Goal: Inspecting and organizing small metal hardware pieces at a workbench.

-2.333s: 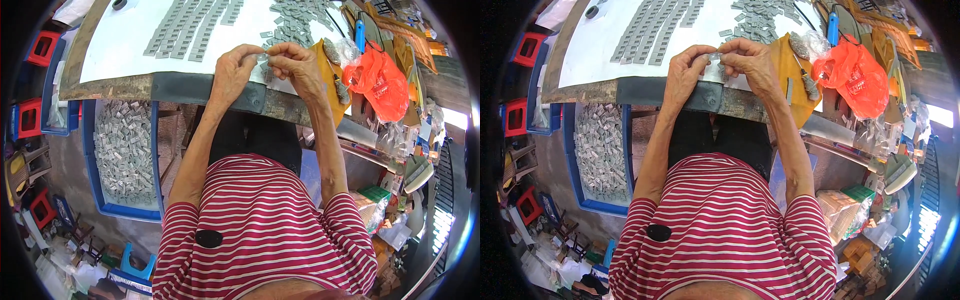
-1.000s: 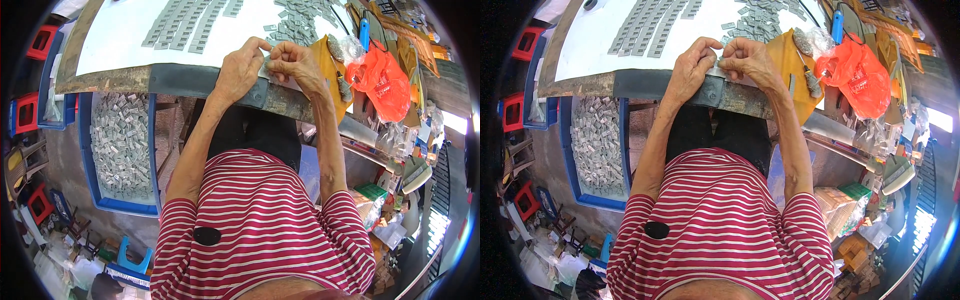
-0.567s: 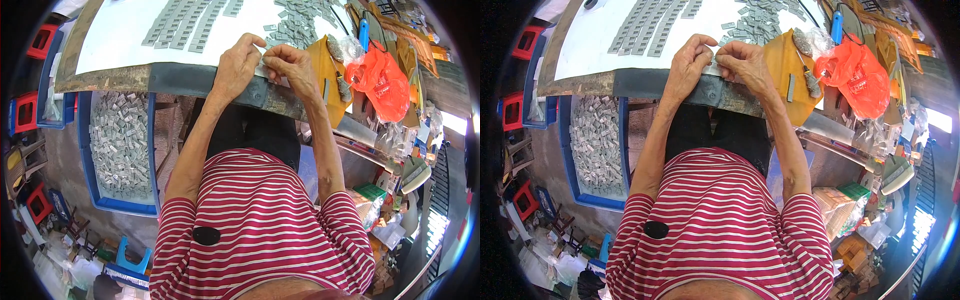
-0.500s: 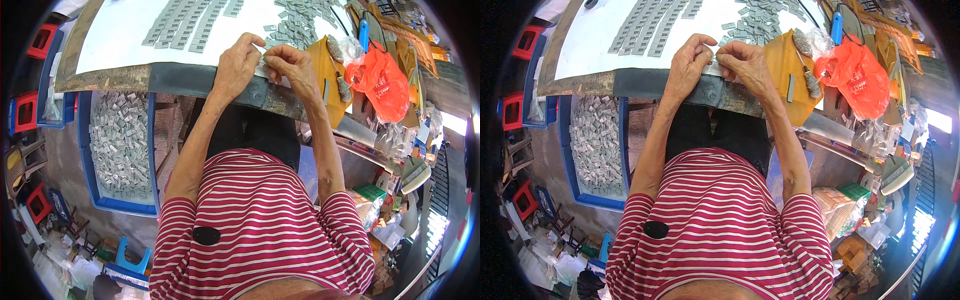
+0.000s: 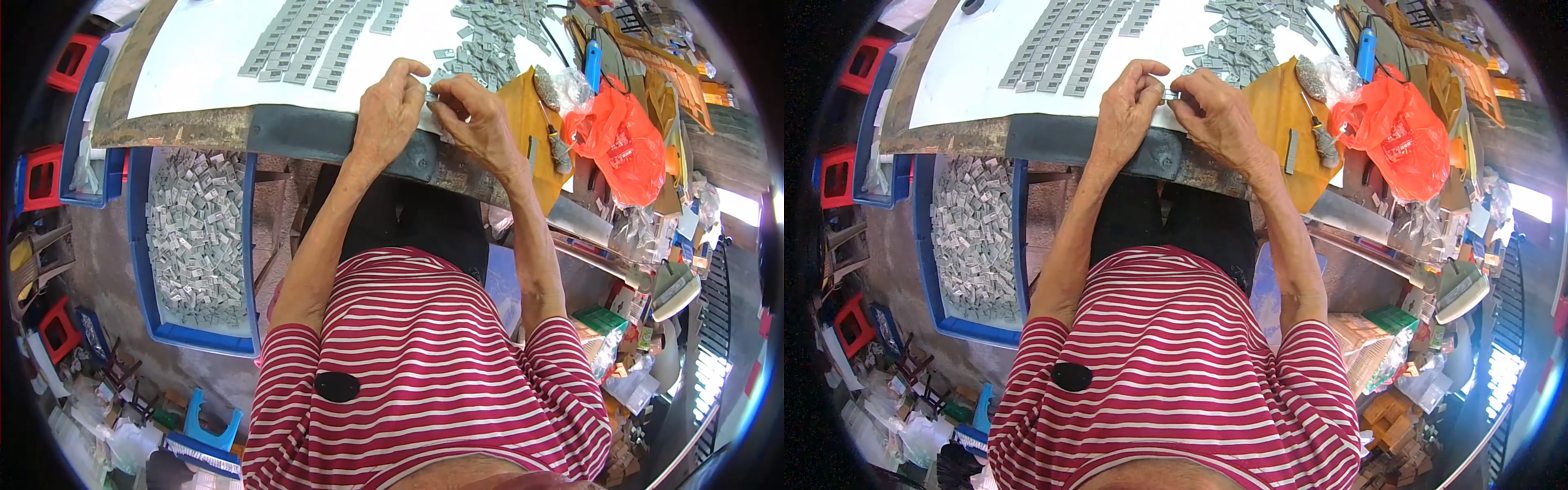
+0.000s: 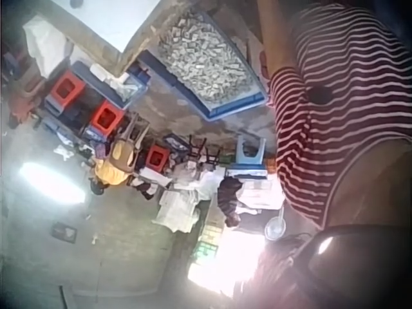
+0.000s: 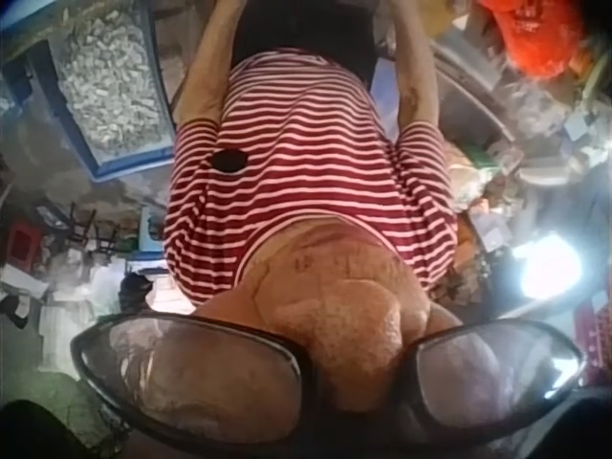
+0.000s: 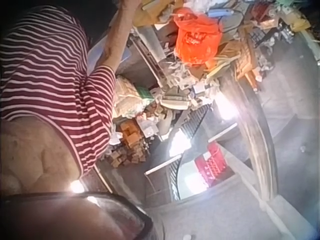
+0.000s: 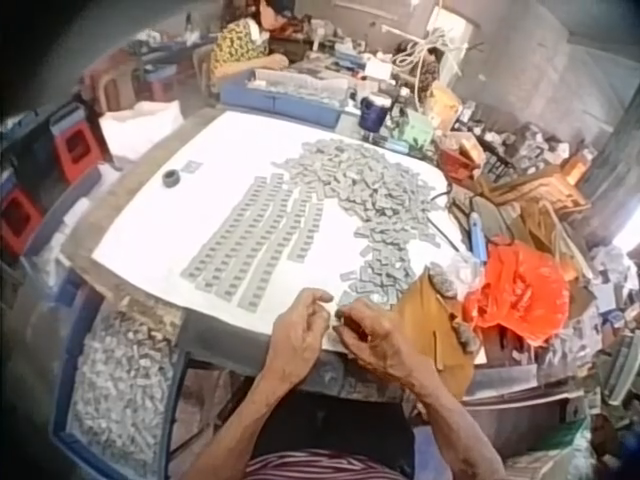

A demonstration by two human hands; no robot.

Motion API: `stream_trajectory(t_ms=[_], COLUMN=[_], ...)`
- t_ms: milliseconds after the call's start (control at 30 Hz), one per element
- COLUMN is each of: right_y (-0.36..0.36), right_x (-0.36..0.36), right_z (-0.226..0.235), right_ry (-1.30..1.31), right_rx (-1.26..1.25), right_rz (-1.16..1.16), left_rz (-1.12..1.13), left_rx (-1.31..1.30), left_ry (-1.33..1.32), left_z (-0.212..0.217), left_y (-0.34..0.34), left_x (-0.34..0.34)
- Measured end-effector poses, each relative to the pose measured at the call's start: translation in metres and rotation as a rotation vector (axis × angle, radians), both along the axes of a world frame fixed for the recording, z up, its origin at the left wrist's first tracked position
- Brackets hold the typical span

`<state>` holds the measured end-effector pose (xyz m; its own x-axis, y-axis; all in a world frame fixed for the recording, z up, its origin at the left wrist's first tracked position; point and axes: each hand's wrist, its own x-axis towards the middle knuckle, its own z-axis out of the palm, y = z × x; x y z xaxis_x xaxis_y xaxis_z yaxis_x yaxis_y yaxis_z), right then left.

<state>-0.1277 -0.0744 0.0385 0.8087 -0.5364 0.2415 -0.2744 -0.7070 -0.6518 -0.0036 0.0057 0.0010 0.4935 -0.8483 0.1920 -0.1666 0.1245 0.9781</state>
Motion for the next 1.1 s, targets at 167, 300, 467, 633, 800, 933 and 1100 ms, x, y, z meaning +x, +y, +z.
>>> stream_trajectory(t_ms=[167, 300, 467, 633, 800, 933, 1100], right_y=[-0.006, -0.013, -0.025, -0.042, -0.041, -0.042, -0.04], right_x=[0.004, 0.01, 0.031, 0.056, 0.07, 0.075, 0.076], right_z=[0.003, 0.007, -0.001, -0.024, -0.024, -0.023, -0.021], right_ry=[0.013, 0.011, 0.008, 0.038, 0.086, 0.112, 0.135], right_rx=[-0.052, -0.045, -0.084, -0.262, -0.236, -0.241, -0.245], right_rz=[0.019, -0.017, -0.063, -0.046, -0.066, -0.07, -0.076], left_rz=[0.054, 0.221, 0.297, 0.295, 0.314, 0.293, 0.29], left_rx=[-0.005, -0.103, -0.134, -0.148, -0.151, -0.17, -0.168], left_ry=[0.005, -0.099, -0.156, -0.09, -0.092, -0.103, -0.073], left_z=[-0.001, 0.001, 0.003, 0.003, 0.001, 0.001, 0.0], left_y=[0.0, -0.002, 0.004, 0.005, 0.006, 0.006, 0.005], left_x=[-0.001, -0.003, -0.001, -0.001, -0.001, 0.0, 0.001])
